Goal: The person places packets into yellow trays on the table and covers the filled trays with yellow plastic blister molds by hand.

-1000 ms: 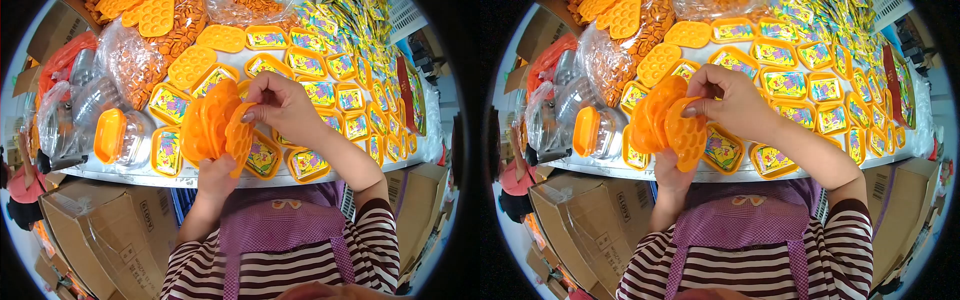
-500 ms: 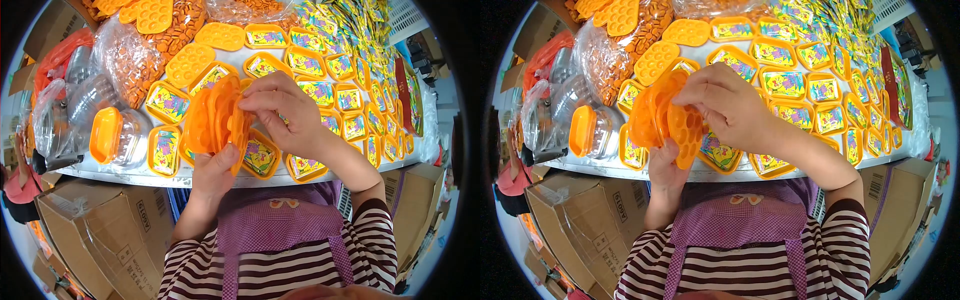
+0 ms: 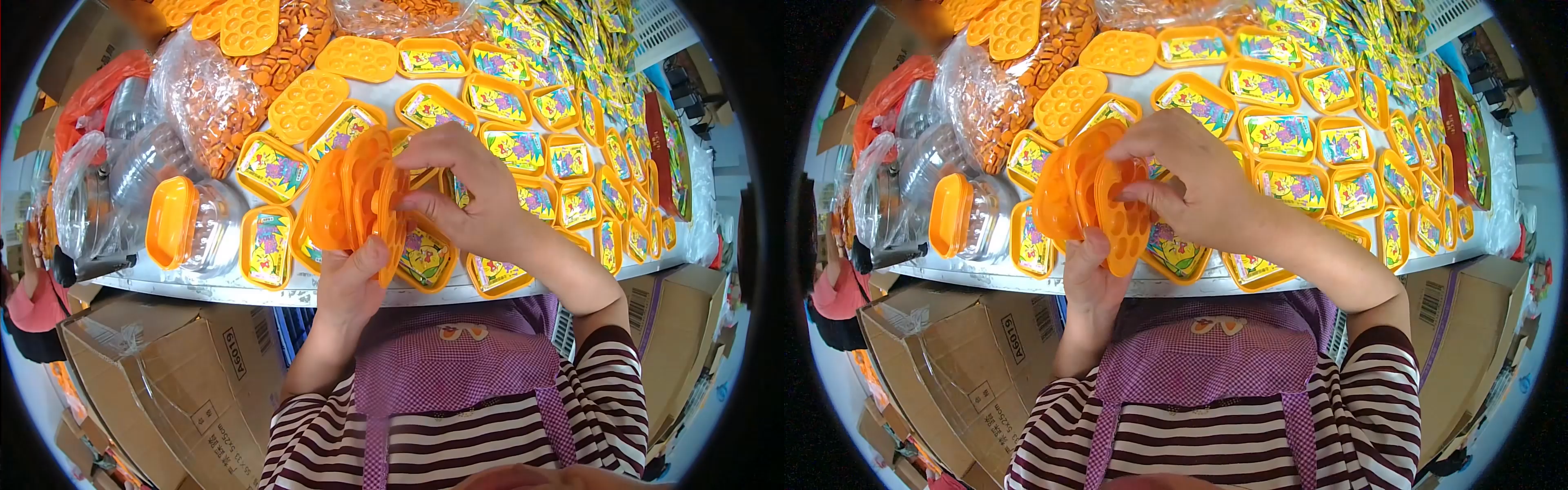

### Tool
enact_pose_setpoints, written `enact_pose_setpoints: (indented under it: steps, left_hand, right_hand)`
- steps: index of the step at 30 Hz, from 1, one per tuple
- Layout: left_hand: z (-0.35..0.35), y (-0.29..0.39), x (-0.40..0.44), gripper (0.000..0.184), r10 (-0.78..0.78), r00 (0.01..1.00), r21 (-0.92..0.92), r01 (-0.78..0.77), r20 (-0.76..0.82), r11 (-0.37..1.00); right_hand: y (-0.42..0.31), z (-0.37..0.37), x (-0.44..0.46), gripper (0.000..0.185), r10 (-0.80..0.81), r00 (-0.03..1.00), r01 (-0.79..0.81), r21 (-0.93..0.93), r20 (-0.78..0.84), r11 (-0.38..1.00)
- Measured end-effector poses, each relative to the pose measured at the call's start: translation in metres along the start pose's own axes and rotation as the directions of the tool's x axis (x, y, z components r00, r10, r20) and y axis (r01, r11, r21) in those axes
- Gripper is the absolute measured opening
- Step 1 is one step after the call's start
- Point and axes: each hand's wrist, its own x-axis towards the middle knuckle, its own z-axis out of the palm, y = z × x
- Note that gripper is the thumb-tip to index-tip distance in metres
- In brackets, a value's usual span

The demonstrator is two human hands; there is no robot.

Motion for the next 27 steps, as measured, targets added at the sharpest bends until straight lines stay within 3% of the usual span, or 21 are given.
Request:
enact_pose_setpoints:
  steps: [5, 13, 20, 27]
  left_hand:
    - [0.004, -0.004, -0.001, 0.071, 0.031, 0.999, -0.049, -0.033, -0.044, 0.998]
    - [0.001, -0.006, 0.001, 0.077, 0.023, 0.999, -0.022, -0.023, -0.025, 0.999]
    - [0.001, -0.009, 0.001, 0.073, 0.025, 0.999, -0.062, -0.028, -0.047, 0.998]
    - [-0.003, -0.012, 0.002, 0.067, 0.039, 0.999, -0.083, -0.040, -0.013, 0.996]
  right_hand:
    - [0.002, 0.000, -0.003, 0.030, 0.052, 0.999, -0.051, 0.008, -0.011, 0.999]
    - [0.003, 0.005, -0.007, 0.031, 0.049, 0.996, -0.048, 0.021, -0.069, 0.999]
    - [0.006, 0.005, -0.012, 0.029, 0.062, 0.998, -0.062, 0.040, 0.000, 0.997]
    - [0.007, 0.005, -0.007, 0.028, 0.112, 0.991, -0.105, 0.102, -0.069, 0.989]
